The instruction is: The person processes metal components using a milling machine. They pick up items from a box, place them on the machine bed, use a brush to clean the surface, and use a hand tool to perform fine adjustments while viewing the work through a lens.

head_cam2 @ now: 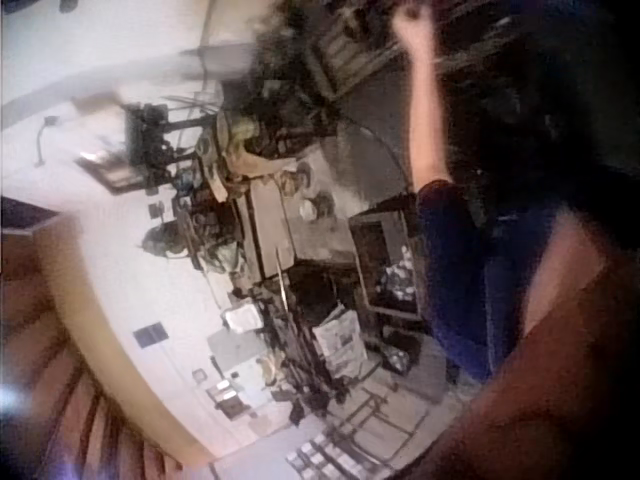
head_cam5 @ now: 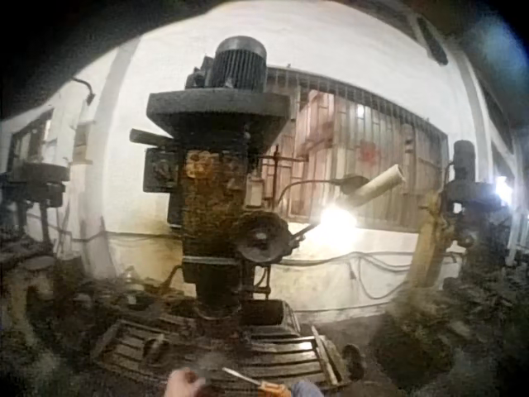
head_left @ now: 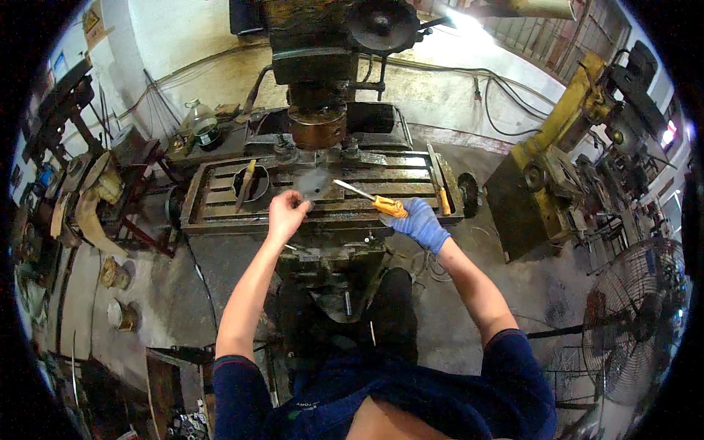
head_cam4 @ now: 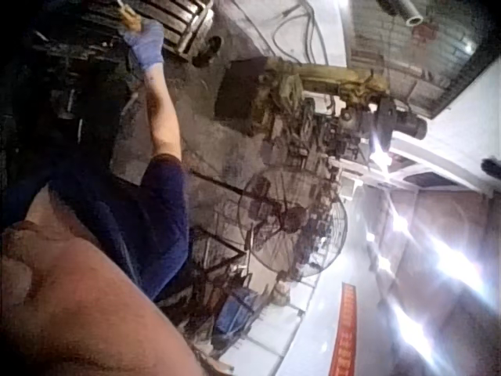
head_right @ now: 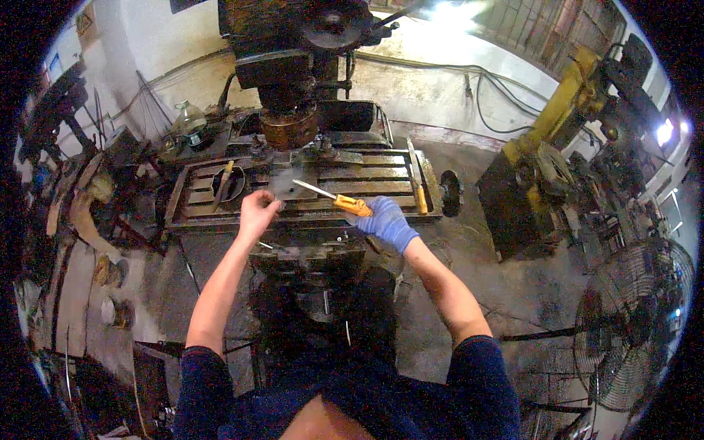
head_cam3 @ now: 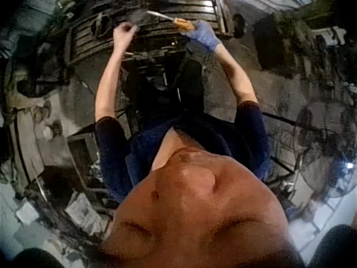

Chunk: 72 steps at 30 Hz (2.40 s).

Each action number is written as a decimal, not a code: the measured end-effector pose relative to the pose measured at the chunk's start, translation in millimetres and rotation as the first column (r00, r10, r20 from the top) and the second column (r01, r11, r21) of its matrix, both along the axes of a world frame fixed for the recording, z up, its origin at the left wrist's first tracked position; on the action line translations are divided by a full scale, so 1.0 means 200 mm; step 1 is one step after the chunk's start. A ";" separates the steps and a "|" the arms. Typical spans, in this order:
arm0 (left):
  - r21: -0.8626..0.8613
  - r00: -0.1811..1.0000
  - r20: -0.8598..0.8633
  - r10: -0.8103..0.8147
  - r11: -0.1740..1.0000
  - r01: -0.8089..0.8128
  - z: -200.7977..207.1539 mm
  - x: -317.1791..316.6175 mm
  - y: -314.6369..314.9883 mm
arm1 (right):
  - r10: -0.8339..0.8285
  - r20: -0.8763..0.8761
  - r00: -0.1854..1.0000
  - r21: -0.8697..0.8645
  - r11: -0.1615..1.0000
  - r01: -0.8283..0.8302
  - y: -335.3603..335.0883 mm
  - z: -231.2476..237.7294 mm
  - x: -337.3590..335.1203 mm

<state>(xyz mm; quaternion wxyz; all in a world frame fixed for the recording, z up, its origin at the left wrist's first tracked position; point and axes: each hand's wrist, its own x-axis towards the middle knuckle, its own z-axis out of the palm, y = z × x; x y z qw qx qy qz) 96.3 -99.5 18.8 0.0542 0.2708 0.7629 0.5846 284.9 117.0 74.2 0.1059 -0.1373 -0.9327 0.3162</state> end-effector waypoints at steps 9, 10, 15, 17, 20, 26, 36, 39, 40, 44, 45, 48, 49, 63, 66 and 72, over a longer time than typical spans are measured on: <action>-0.236 0.911 -0.412 -0.019 0.968 -0.086 -0.05 -0.26 0.17 | -0.149 0.285 0.947 0.092 0.988 0.127 0.04 -0.71 -0.09; -0.197 0.884 -0.468 -0.011 0.976 -0.092 -0.08 -0.28 0.18 | -0.136 0.220 0.966 0.038 0.991 0.131 0.04 -0.72 -0.05; -0.351 0.780 -0.625 -0.037 0.906 -0.238 -0.08 -0.28 0.26 | -0.175 0.157 0.972 0.037 0.985 0.171 0.05 -0.50 0.15; -0.362 0.761 -0.647 -0.050 0.898 -0.249 -0.09 -0.32 0.29 | -0.211 0.167 0.963 -0.062 0.973 0.224 0.10 -0.48 0.23; -0.329 0.763 -0.645 -0.041 0.916 -0.229 -0.14 -0.38 0.35 | -0.202 0.093 0.975 -0.041 0.978 0.206 0.15 -0.44 0.34; -0.323 0.754 -0.656 -0.004 0.905 -0.277 -0.15 -0.40 0.46 | -0.260 0.123 0.958 -0.006 0.965 0.263 0.26 -0.37 0.44; -0.485 0.834 -0.533 0.139 0.758 -0.437 -0.11 -0.42 0.50 | -0.234 -0.705 0.670 0.202 0.839 0.505 0.46 0.85 0.22; -0.467 0.839 -0.520 0.159 0.770 -0.435 -0.11 -0.44 0.48 | 0.232 -0.945 0.233 0.110 0.891 -0.440 0.48 1.35 0.11; -0.464 0.838 -0.520 0.165 0.769 -0.440 -0.12 -0.45 0.46 | 0.362 -0.928 0.090 0.037 0.331 -0.943 0.49 1.48 0.10; -0.467 0.855 -0.499 0.140 0.788 -0.401 -0.09 -0.42 0.48 | -0.183 -0.979 0.094 -0.205 0.889 -0.408 0.30 1.45 0.14; -0.473 0.857 -0.497 0.135 0.786 -0.398 -0.09 -0.43 0.48 | -0.178 -0.981 0.082 -0.196 0.889 -0.413 0.30 1.44 0.14; -0.463 0.845 -0.523 0.116 0.793 -0.396 -0.10 -0.45 0.49 | -0.013 -0.991 0.133 -0.079 0.860 -0.503 0.40 1.53 0.11; -0.471 0.852 -0.509 0.122 0.789 -0.394 -0.12 -0.45 0.47 | 0.003 -0.990 0.141 -0.070 0.856 -0.512 0.43 1.53 0.09; -0.550 0.895 -0.446 -0.004 0.790 -0.271 -0.16 -0.57 0.47 | 0.070 -0.961 0.266 0.129 0.969 0.209 0.27 0.97 0.19; -0.506 0.904 -0.415 0.101 0.800 -0.322 -0.12 -0.54 0.48 | 0.113 -0.914 0.389 0.215 0.949 0.231 0.24 1.07 0.23; -0.480 0.899 -0.428 0.093 0.819 -0.313 -0.10 -0.51 0.47 | -0.111 -0.931 0.348 -0.009 0.960 0.281 0.29 0.89 0.26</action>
